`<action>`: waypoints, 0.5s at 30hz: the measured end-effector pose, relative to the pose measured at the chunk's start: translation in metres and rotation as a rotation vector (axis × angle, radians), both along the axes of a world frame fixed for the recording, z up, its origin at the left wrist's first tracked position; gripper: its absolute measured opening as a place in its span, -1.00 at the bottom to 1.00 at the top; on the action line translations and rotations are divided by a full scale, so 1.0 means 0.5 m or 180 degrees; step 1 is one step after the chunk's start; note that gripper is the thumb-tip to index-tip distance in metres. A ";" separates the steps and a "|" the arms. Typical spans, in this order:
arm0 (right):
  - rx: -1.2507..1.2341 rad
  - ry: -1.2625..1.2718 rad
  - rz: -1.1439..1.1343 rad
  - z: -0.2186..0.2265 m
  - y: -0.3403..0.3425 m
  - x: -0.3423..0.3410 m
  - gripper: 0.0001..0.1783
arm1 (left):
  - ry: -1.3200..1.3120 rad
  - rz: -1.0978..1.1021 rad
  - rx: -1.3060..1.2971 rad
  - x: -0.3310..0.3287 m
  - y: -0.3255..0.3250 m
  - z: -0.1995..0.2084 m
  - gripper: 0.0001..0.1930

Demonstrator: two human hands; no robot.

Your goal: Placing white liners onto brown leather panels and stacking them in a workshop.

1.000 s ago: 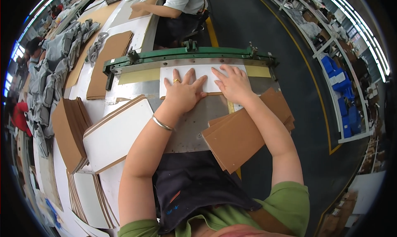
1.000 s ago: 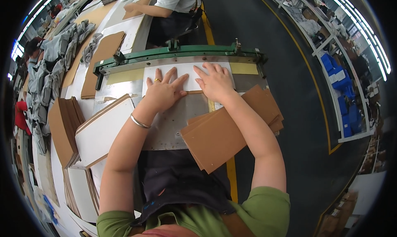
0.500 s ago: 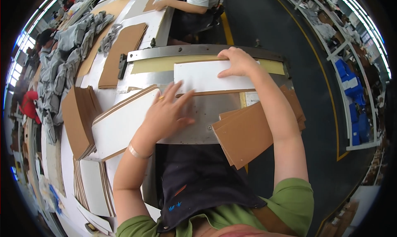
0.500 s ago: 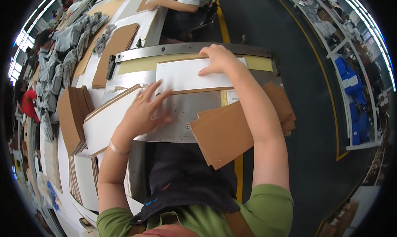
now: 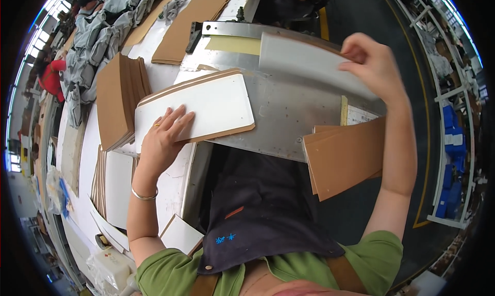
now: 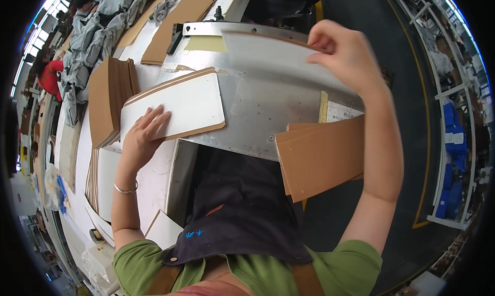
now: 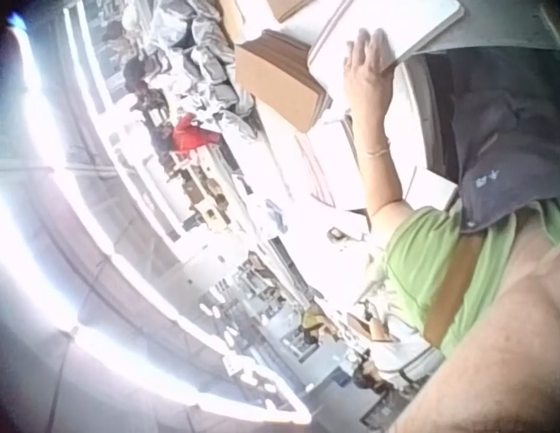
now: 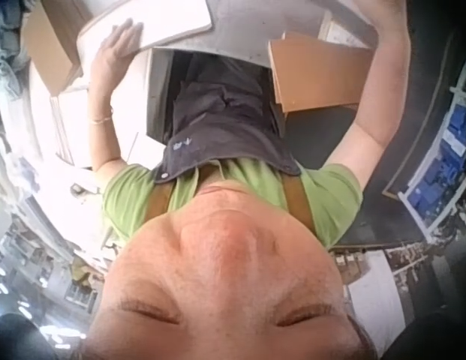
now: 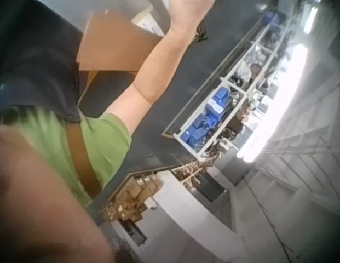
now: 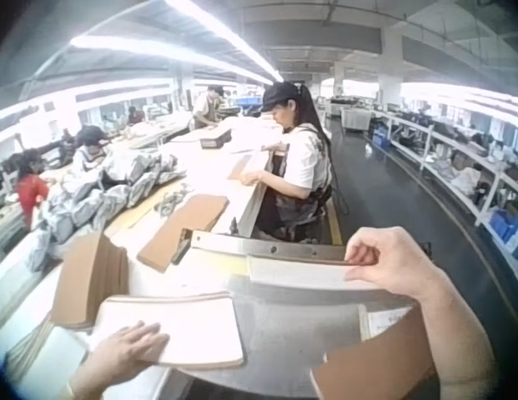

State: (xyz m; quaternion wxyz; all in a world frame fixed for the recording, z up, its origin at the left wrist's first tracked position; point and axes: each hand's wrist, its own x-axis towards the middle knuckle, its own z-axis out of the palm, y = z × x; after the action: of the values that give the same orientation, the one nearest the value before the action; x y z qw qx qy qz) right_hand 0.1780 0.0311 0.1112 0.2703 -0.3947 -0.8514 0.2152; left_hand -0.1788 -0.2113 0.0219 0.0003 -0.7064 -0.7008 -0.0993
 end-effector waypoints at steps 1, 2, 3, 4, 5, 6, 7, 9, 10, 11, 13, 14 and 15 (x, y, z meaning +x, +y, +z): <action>0.0568 0.0292 0.0039 0.024 -0.038 0.022 -0.68 | -0.0286 0.0001 -0.0034 -0.005 -0.003 0.006 -0.33; 0.1118 0.0557 0.0062 0.037 -0.074 0.046 -0.67 | -0.0591 -0.0017 -0.0092 -0.008 -0.002 0.004 -0.37; 0.1824 0.0247 0.0241 0.054 -0.101 0.077 -0.65 | -0.1025 0.0097 -0.0095 -0.011 -0.003 0.008 -0.42; 0.2536 -0.0062 0.0426 0.067 -0.128 0.113 -0.61 | -0.1424 0.0067 0.0014 -0.026 -0.006 0.015 -0.41; 0.2458 -0.0214 0.0327 0.060 -0.165 0.141 -0.63 | -0.2103 0.0503 -0.0057 -0.044 -0.019 0.007 -0.41; 0.2383 -0.0445 0.0204 0.052 -0.205 0.172 -0.64 | -0.2197 0.1551 -0.0617 -0.040 -0.010 0.023 -0.51; 0.1972 -0.0661 0.0213 0.034 -0.235 0.195 -0.66 | -0.2435 0.0590 0.0739 -0.074 -0.026 -0.014 -0.64; 0.1005 -0.1010 0.0292 -0.020 -0.274 0.216 -0.69 | -0.3443 0.1734 0.1329 -0.176 -0.073 -0.038 -0.60; 0.0455 -0.1190 0.0337 -0.050 -0.284 0.223 -0.69 | -0.3485 0.1659 0.2280 -0.153 -0.041 -0.018 -0.53; 0.0433 -0.1217 0.0305 -0.065 -0.295 0.236 -0.69 | -0.3285 0.2209 0.2332 -0.143 -0.038 0.008 -0.44; -0.0071 -0.0891 -0.0104 -0.085 -0.300 0.256 -0.65 | -0.2791 0.2385 0.2989 -0.107 -0.011 0.053 -0.42; -0.0061 -0.0885 -0.0118 -0.080 -0.293 0.258 -0.65 | -0.2785 0.2074 0.3337 -0.110 -0.003 0.060 -0.45; -0.0014 -0.0698 -0.0160 -0.068 -0.284 0.251 -0.65 | -0.2760 0.2050 0.3391 -0.114 -0.001 0.073 -0.45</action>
State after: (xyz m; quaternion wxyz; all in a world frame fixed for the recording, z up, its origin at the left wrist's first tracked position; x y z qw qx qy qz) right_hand 0.3036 -0.1107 0.0774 0.1800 -0.4377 -0.8652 0.1658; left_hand -0.2360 -0.2116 0.0583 0.0948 -0.2689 -0.6671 -0.6883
